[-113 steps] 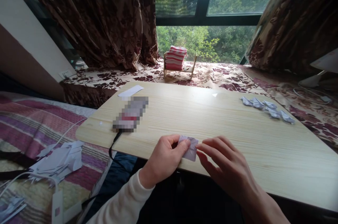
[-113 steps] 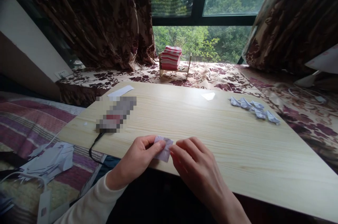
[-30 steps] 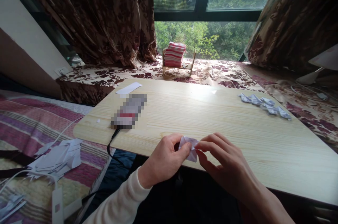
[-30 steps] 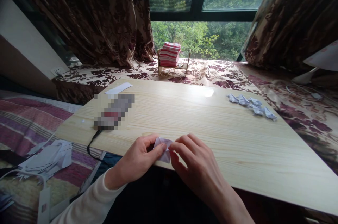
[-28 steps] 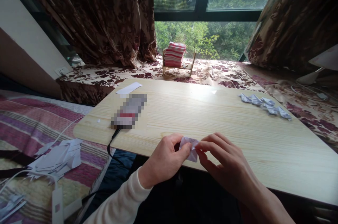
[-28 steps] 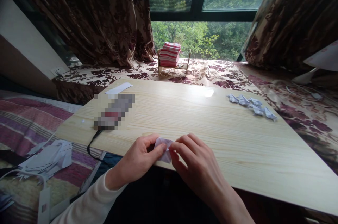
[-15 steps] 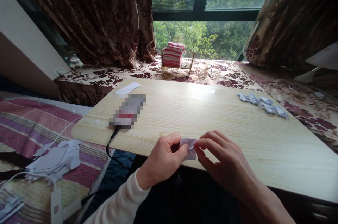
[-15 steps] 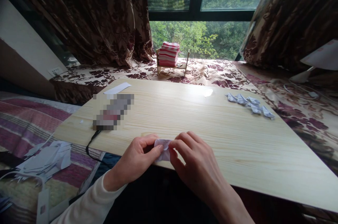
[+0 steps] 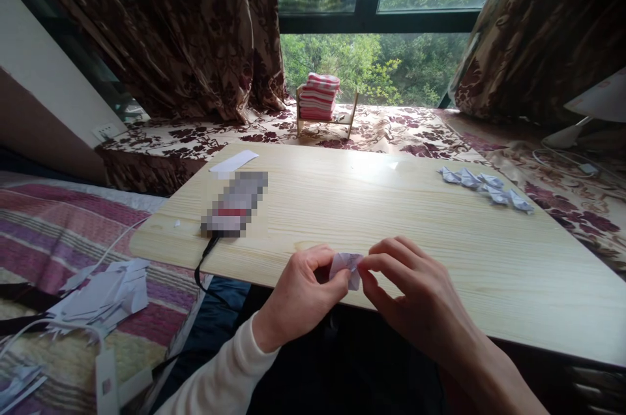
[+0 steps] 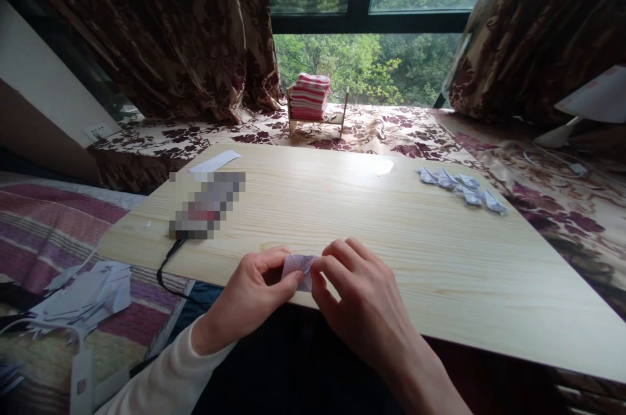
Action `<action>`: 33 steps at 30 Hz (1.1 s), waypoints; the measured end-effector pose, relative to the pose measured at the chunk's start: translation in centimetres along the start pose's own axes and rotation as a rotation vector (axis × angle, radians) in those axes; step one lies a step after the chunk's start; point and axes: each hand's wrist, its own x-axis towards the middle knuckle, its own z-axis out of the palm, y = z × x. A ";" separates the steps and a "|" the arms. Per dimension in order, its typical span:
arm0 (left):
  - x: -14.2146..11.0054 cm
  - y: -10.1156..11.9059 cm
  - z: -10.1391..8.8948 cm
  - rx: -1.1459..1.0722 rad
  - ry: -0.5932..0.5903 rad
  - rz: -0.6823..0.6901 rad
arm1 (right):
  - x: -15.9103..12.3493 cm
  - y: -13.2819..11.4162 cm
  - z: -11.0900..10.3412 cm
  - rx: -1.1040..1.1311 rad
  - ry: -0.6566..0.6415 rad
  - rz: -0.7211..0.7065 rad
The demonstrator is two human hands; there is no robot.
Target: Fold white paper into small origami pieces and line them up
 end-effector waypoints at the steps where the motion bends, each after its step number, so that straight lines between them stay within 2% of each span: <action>1: 0.1 0.0 0.0 -0.002 0.004 0.001 | 0.1 0.0 0.0 -0.004 0.003 0.004; 7: 0.4 0.0 0.0 -0.044 0.061 -0.053 | 0.6 -0.3 0.4 0.009 0.017 0.061; 16: 0.1 0.1 0.6 -0.082 0.146 -0.049 | 0.6 -0.4 1.2 0.139 0.053 0.133; 20: 0.1 0.0 0.7 -0.060 0.163 -0.027 | 0.1 -0.2 0.9 0.245 0.090 0.231; 25: 0.2 0.1 0.8 -0.063 0.171 -0.028 | -0.8 -0.2 0.6 0.250 0.128 0.328; 28: 0.1 0.0 0.8 -0.058 0.186 -0.028 | -1.2 -0.5 1.1 0.247 0.143 0.326; 33: 0.0 -0.1 0.8 -0.060 0.147 -0.004 | -1.3 -0.6 1.7 0.199 0.131 0.218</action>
